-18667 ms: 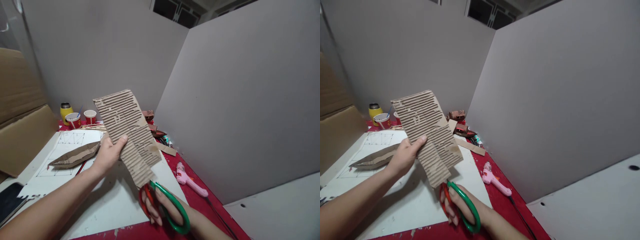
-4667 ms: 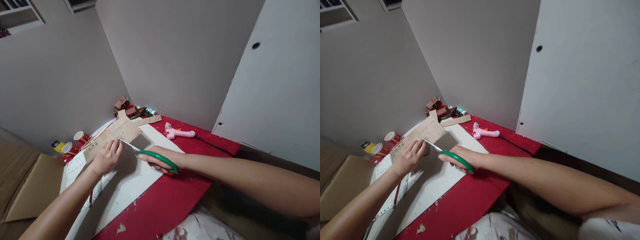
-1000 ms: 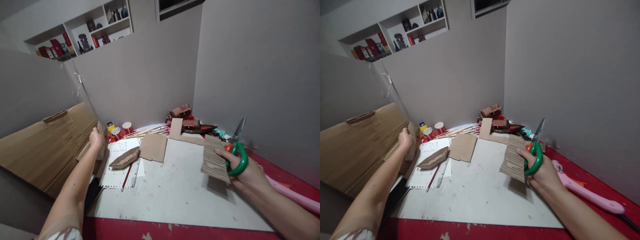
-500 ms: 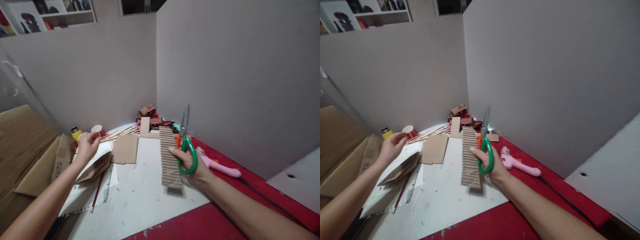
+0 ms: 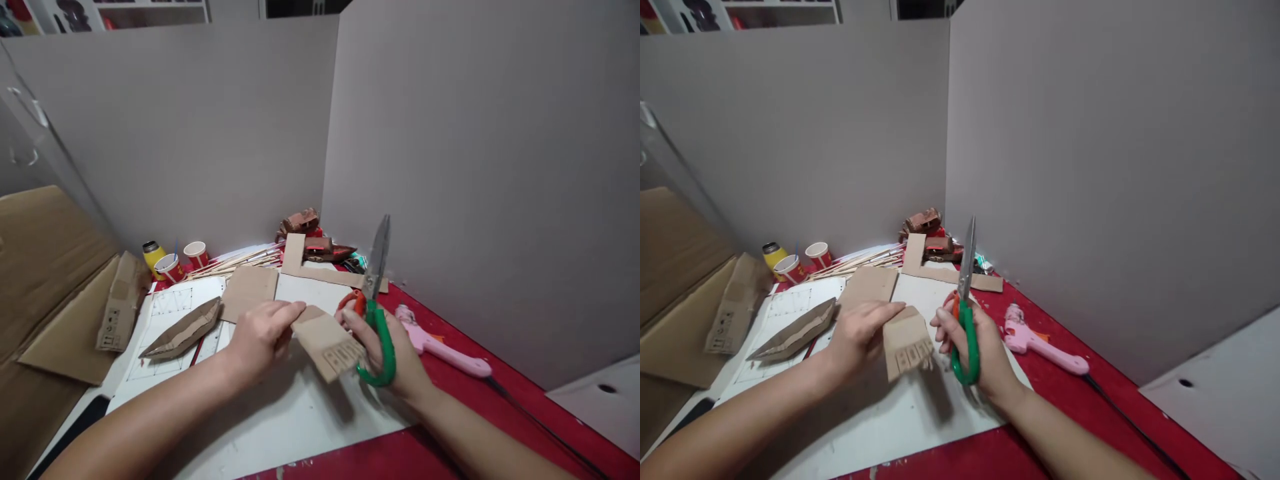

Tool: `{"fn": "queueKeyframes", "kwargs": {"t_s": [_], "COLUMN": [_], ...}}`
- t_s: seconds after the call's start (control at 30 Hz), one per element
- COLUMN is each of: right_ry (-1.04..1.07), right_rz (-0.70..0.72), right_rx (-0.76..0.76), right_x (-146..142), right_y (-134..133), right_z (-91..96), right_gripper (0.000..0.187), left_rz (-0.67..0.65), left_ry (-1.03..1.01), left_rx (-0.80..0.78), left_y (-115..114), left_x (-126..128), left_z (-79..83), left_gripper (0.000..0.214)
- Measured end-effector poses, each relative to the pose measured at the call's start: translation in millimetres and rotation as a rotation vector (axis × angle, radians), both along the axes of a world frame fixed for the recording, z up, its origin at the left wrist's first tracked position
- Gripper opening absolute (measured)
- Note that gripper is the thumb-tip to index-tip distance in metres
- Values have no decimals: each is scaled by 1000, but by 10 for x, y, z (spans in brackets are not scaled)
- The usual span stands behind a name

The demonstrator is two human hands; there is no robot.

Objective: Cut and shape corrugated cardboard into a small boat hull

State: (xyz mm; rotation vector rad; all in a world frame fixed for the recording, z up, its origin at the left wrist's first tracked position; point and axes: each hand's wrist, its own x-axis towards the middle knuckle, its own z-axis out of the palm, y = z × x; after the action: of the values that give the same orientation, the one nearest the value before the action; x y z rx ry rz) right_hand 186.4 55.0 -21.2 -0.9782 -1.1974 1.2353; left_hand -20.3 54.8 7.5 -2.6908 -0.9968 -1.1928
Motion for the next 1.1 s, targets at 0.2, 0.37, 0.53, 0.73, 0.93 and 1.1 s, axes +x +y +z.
{"fn": "queueKeyframes", "kwargs": {"t_s": [0.2, 0.37, 0.53, 0.73, 0.93, 1.1], "right_ry": [390, 330, 370, 391, 393, 368], "right_rz": [202, 210, 74, 128, 187, 161], "right_rx": [-355, -443, -419, -469, -433, -324], "right_x": [-149, -133, -82, -118, -113, -70], "right_y": [-88, -155, -85, -112, -98, -96], "right_z": [-51, -7, -37, 23, -6, -14], "right_gripper": [36, 33, 31, 32, 34, 35], "left_rz": [88, 59, 610, 805, 694, 600], "left_ry": [419, 374, 211, 275, 174, -1], "left_rx": [523, 29, -490, -814, -886, -932], "left_y": [-89, -140, 114, 367, 341, 263], "left_x": [20, -116, -987, -1805, -1748, -1323], "left_z": [-89, 43, 340, 183, 177, 288], "left_gripper": [34, 42, 52, 28, 20, 42]}}
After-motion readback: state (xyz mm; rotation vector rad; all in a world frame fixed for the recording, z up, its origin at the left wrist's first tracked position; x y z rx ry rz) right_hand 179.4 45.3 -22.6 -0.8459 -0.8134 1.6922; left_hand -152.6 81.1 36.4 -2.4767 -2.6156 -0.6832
